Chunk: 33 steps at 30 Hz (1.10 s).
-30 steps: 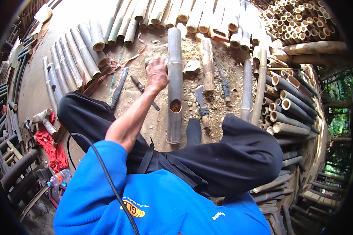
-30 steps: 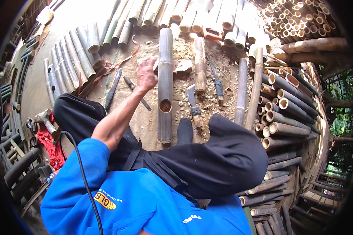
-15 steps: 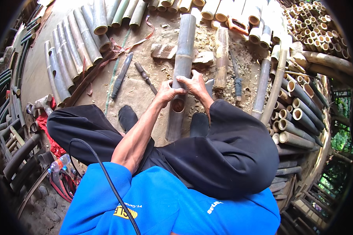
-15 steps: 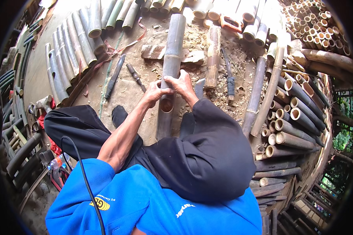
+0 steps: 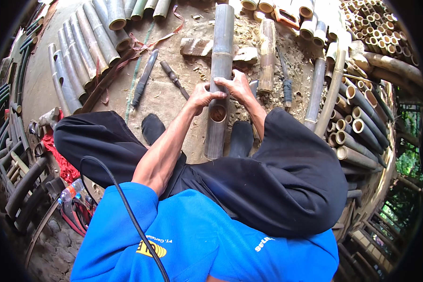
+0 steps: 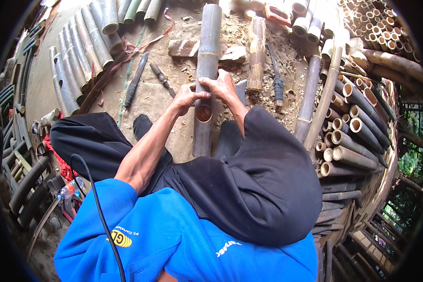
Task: The person hollows out a section of a bamboo pole. They position a knife against the bamboo and strike the back of the blade with a piece of wood to drive it through, creating a rectangular opening, then use the knife to shave and refine the edges of the hole.
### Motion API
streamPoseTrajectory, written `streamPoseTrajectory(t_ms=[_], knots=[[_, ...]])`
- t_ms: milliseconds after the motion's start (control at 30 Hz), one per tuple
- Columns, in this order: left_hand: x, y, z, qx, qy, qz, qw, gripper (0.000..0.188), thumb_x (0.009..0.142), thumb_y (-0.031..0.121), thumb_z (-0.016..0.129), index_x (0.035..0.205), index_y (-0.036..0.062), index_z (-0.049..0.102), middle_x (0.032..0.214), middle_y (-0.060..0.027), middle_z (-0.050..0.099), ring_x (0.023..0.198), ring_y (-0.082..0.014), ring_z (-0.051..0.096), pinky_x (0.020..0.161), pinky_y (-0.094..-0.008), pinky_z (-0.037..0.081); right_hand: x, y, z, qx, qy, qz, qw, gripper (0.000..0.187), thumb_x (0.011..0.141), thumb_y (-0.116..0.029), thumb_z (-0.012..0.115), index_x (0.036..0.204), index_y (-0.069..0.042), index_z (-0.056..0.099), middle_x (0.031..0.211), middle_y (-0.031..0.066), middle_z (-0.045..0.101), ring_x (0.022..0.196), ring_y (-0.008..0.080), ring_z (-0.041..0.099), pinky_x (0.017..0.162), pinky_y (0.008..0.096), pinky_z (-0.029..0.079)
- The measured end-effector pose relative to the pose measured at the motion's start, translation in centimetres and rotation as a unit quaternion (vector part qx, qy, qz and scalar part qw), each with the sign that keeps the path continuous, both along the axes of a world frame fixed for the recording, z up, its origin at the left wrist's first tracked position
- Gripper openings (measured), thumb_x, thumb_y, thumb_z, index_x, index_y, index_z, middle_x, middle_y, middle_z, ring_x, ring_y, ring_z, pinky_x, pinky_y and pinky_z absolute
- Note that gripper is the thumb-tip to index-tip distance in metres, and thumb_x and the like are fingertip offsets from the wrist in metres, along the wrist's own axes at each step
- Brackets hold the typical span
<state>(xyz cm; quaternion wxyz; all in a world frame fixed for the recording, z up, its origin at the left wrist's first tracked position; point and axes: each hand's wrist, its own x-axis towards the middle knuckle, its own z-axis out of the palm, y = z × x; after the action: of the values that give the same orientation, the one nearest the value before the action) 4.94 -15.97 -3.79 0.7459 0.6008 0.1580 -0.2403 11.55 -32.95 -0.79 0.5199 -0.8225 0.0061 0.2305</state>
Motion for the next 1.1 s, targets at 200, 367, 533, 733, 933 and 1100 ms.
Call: streamPoseTrajectory(t_ms=[200, 367, 533, 733, 933, 1100], knots=[[0.2, -0.4, 0.2, 0.033, -0.001, -0.016, 0.999, 0.048, 0.074, 0.022, 0.094, 0.114, 0.0018, 0.075, 0.104, -0.0071, 0.077, 0.096, -0.0164, 0.070, 0.089, -0.0373, 0.054, 0.1, -0.7, -0.8, 0.030, 0.009, -0.014, 0.999, 0.062, 0.074, -0.036, 0.090, 0.116, 0.006, 0.070, 0.104, 0.0189, 0.076, 0.092, 0.0229, 0.074, 0.081, 0.0390, 0.059], [0.2, -0.4, 0.6, 0.053, 0.011, -0.030, 0.998, 0.048, 0.075, 0.022, 0.093, 0.114, 0.0022, 0.075, 0.103, -0.0060, 0.076, 0.093, -0.0157, 0.069, 0.085, -0.0355, 0.054, -0.1, -0.7, -0.7, 0.012, -0.011, -0.013, 1.000, 0.062, 0.074, -0.039, 0.088, 0.113, 0.006, 0.069, 0.104, 0.0219, 0.075, 0.094, 0.0269, 0.073, 0.082, 0.0413, 0.057], [0.4, -0.1, 0.4, 0.041, 0.014, -0.021, 0.999, 0.049, 0.075, 0.022, 0.094, 0.114, 0.0011, 0.075, 0.104, -0.0081, 0.076, 0.094, -0.0169, 0.070, 0.085, -0.0367, 0.055, 0.1, -0.4, -0.2, -0.004, 0.005, -0.006, 1.000, 0.064, 0.077, -0.038, 0.089, 0.120, 0.006, 0.070, 0.111, 0.0206, 0.076, 0.099, 0.0243, 0.073, 0.086, 0.0388, 0.058], [0.4, -0.2, 0.3, 0.042, 0.023, -0.024, 0.999, 0.050, 0.074, 0.023, 0.094, 0.115, 0.0023, 0.075, 0.105, -0.0081, 0.076, 0.095, -0.0183, 0.070, 0.084, -0.0382, 0.055, 0.0, -0.6, -0.2, -0.008, 0.018, -0.011, 1.000, 0.066, 0.077, -0.039, 0.089, 0.123, 0.005, 0.069, 0.114, 0.0206, 0.075, 0.101, 0.0250, 0.073, 0.088, 0.0391, 0.057], [0.7, 0.9, -0.7, 0.078, 0.067, -0.036, 0.994, 0.054, 0.067, 0.030, 0.098, 0.112, 0.0086, 0.077, 0.103, -0.0046, 0.076, 0.096, -0.0190, 0.068, 0.076, -0.0397, 0.051, -0.4, 0.2, 0.3, -0.012, 0.005, 0.010, 1.000, 0.074, 0.077, -0.045, 0.088, 0.125, 0.007, 0.066, 0.115, 0.0233, 0.074, 0.104, 0.0275, 0.072, 0.091, 0.0399, 0.057], [1.9, -0.1, 0.2, 0.190, 0.053, -0.046, 0.979, 0.061, 0.059, 0.025, 0.100, 0.109, -0.0011, 0.075, 0.101, -0.0118, 0.076, 0.089, -0.0211, 0.072, 0.073, -0.0382, 0.055, -3.5, -2.4, 2.4, -0.080, -0.087, -0.011, 0.993, 0.089, 0.082, -0.045, 0.086, 0.144, 0.007, 0.049, 0.127, 0.0271, 0.068, 0.113, 0.0313, 0.069, 0.093, 0.0416, 0.056]])
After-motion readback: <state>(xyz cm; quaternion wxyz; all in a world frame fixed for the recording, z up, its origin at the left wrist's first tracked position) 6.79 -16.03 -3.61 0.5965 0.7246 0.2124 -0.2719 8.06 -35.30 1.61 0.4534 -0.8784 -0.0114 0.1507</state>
